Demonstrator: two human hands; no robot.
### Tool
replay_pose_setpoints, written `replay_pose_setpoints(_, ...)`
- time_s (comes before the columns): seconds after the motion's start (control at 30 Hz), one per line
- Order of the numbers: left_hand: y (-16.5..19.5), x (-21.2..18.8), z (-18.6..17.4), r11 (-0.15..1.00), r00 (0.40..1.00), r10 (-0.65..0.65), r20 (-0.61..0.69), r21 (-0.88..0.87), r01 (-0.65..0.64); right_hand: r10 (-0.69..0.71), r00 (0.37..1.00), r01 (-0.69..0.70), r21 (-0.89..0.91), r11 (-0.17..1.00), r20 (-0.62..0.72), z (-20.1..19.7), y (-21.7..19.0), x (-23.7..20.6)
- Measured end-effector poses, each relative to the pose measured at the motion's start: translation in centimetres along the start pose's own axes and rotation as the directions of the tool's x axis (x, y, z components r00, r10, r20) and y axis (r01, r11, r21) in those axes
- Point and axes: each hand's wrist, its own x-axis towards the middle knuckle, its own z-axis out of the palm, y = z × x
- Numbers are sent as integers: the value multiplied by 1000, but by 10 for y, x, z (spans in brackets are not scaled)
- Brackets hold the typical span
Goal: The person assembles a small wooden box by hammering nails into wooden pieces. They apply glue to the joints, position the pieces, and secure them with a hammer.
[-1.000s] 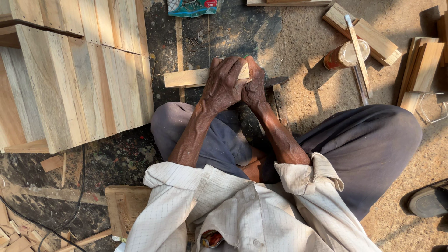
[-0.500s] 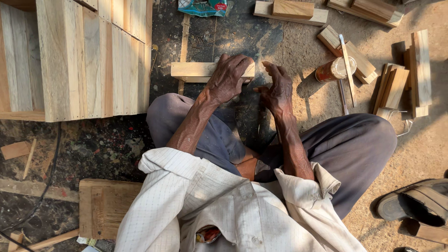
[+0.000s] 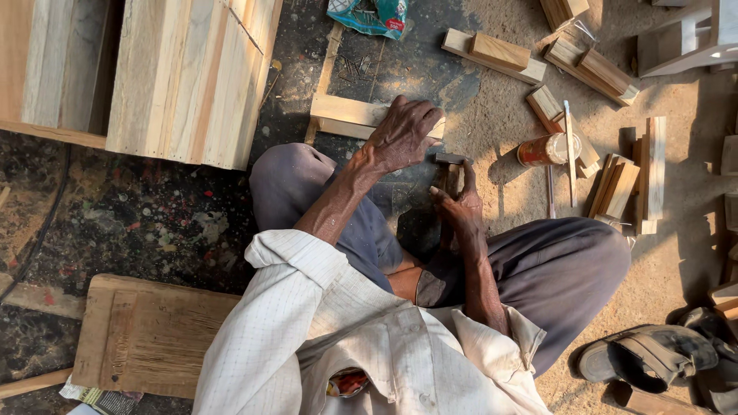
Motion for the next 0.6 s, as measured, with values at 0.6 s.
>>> replay_pose_setpoints(0.6,-4,-2,0,998,999,32,-3,-45,-33,-723,655,733,48,679,220,22,-31,87)
